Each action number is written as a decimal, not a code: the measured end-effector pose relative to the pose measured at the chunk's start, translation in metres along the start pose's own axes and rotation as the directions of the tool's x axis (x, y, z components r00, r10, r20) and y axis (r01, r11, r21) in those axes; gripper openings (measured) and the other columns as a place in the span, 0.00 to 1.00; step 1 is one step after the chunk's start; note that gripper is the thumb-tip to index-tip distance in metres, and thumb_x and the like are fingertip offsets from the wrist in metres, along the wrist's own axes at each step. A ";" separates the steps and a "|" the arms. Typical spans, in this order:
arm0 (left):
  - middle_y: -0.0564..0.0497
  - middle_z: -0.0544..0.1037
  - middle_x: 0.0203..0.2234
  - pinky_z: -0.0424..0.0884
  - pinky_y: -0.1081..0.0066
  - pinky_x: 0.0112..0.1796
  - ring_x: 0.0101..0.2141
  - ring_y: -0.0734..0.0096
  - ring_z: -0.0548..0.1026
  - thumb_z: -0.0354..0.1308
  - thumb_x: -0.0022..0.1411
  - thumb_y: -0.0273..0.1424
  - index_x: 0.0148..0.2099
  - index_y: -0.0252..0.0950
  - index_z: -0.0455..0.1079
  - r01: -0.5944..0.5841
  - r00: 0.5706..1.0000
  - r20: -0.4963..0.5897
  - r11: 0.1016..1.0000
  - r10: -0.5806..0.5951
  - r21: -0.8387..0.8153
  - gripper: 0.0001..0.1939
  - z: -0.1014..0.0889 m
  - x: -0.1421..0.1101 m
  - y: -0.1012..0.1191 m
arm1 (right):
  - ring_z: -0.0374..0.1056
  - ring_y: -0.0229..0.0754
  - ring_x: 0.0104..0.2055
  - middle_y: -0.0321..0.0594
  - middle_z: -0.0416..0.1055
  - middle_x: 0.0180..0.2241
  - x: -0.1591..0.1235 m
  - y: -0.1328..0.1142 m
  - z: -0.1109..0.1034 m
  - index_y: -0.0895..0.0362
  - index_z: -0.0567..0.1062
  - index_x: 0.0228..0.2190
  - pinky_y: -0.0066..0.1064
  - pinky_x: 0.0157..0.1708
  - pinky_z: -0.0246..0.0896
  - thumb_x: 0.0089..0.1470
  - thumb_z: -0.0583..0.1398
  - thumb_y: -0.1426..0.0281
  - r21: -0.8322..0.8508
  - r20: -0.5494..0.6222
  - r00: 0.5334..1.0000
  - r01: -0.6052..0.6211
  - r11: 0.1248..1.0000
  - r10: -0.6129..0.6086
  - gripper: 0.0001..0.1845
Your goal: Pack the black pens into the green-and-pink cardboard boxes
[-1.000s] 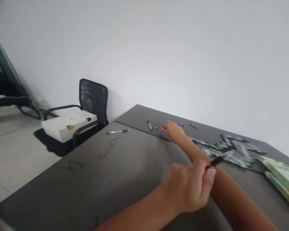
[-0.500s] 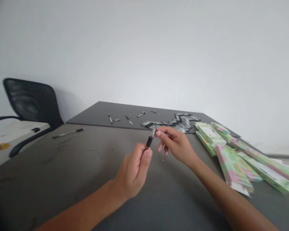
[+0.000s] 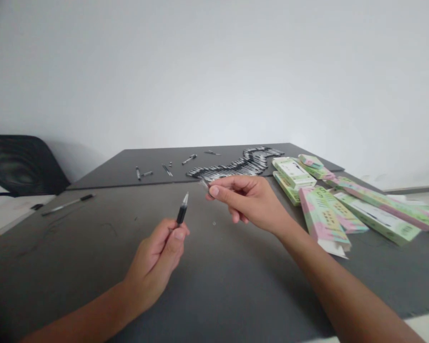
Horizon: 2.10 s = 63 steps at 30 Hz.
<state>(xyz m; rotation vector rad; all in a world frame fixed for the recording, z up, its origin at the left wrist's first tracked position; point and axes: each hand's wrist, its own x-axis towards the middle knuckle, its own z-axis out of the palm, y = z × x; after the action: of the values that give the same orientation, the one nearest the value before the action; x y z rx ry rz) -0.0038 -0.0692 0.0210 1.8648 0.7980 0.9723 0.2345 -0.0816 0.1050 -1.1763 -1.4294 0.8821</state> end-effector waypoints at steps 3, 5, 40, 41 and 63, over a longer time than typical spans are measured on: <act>0.61 0.59 0.21 0.55 0.75 0.23 0.20 0.77 0.59 0.47 0.80 0.49 0.45 0.39 0.69 -0.018 1.000 -0.005 0.999 0.018 0.040 0.20 -0.002 0.001 0.001 | 0.57 0.26 0.15 0.35 0.80 0.26 0.003 0.003 -0.003 0.53 0.87 0.39 0.20 0.13 0.48 0.56 0.73 0.55 0.020 0.020 1.000 0.008 1.000 -0.009 0.15; 0.61 0.59 0.21 0.55 0.75 0.24 0.20 0.77 0.59 0.48 0.80 0.48 0.45 0.38 0.71 -0.034 0.999 0.003 0.996 0.034 0.083 0.20 -0.003 0.002 0.003 | 0.56 0.27 0.15 0.31 0.73 0.19 0.004 0.005 -0.005 0.53 0.87 0.39 0.21 0.14 0.47 0.57 0.71 0.58 0.010 0.011 1.000 0.013 1.000 -0.013 0.13; 0.62 0.58 0.16 0.58 0.77 0.20 0.16 0.77 0.61 0.45 0.81 0.43 0.55 0.37 0.78 -0.042 0.992 0.125 0.991 0.026 0.130 0.22 -0.002 -0.009 0.011 | 0.65 0.36 0.29 0.37 0.79 0.35 0.000 -0.004 -0.010 0.48 0.89 0.37 0.31 0.28 0.56 0.64 0.65 0.63 -0.285 0.106 0.959 0.281 0.916 -0.261 0.10; 0.62 0.59 0.16 0.59 0.77 0.21 0.16 0.77 0.61 0.45 0.81 0.43 0.55 0.37 0.78 -0.046 0.991 0.128 0.990 0.028 0.133 0.22 -0.002 -0.009 0.011 | 0.65 0.37 0.30 0.37 0.78 0.34 0.000 -0.003 -0.010 0.48 0.89 0.37 0.31 0.28 0.57 0.64 0.65 0.64 -0.288 0.115 0.956 0.293 0.912 -0.271 0.10; 0.62 0.59 0.16 0.59 0.78 0.21 0.17 0.77 0.62 0.46 0.80 0.40 0.52 0.37 0.79 -0.055 0.991 0.125 0.991 0.039 0.125 0.20 -0.002 -0.007 0.015 | 0.69 0.38 0.31 0.38 0.81 0.36 0.003 -0.001 -0.017 0.45 0.89 0.36 0.30 0.24 0.56 0.61 0.68 0.62 -0.227 0.038 0.969 0.247 0.942 -0.245 0.07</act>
<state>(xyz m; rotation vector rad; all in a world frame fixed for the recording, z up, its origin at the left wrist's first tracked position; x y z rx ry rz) -0.0065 -0.0808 0.0327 2.0414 0.7611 0.8436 0.2511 -0.0806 0.1097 -1.1308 -1.6788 0.5585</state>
